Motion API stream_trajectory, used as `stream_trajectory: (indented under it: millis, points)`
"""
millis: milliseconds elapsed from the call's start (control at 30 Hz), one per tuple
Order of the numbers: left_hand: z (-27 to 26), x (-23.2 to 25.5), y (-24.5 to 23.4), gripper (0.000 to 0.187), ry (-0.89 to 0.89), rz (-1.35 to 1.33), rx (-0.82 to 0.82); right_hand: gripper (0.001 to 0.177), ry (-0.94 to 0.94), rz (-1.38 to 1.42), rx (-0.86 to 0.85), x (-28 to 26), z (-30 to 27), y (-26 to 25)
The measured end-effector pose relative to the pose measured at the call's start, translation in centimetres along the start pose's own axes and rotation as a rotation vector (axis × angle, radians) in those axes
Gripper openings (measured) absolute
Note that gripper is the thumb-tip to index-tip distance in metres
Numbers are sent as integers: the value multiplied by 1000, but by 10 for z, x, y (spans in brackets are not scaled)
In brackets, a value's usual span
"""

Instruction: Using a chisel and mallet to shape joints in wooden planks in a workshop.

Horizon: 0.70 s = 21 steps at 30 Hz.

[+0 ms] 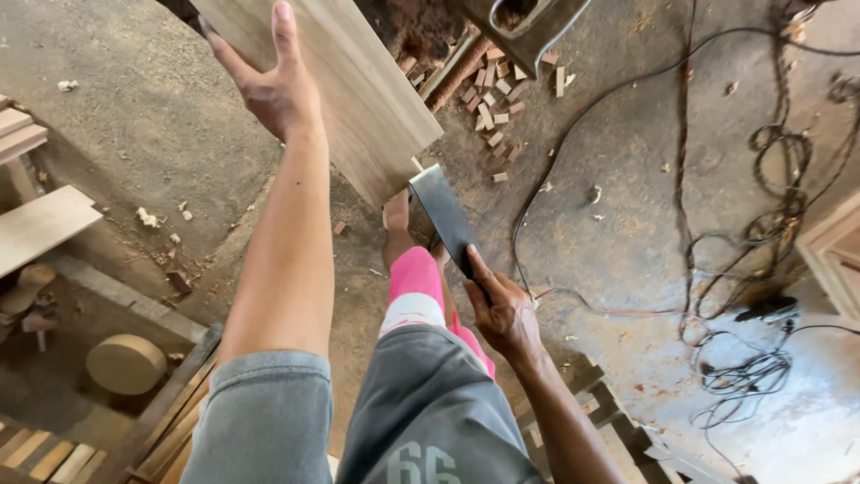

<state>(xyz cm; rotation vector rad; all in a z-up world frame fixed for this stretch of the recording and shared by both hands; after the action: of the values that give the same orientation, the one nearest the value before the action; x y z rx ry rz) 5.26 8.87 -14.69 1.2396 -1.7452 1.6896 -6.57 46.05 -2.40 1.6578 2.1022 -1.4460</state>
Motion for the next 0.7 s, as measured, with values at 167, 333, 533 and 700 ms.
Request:
stream_trajectory:
  millis: [167, 333, 533, 700]
  points:
    - [-1, -1, -1, 119, 14, -33, -6, 56, -30, 15, 46, 7, -6, 8]
    - [9, -19, 3, 115, 67, -76, 13, 55, -37, 45, 71, 6, -11, 14]
    - [12, -23, 4, 111, 64, -79, 13, 57, -55, 44, 84, 7, -12, 20]
    - [13, -24, 2, 109, 91, -90, -17, 56, -74, -107, 140, 10, -9, 19]
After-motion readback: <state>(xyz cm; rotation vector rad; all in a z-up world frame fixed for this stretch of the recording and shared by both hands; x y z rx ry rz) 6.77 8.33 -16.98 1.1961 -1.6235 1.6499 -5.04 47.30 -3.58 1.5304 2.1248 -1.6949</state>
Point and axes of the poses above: each hand's wrist, its own z-axis towards the middle knuckle, its own y-axis out of the palm, x = y × z, the point moved 1 cm from there along z, towards the middle knuckle, and after that the axes turned 7 degrees about y, right-handed, at the moved point
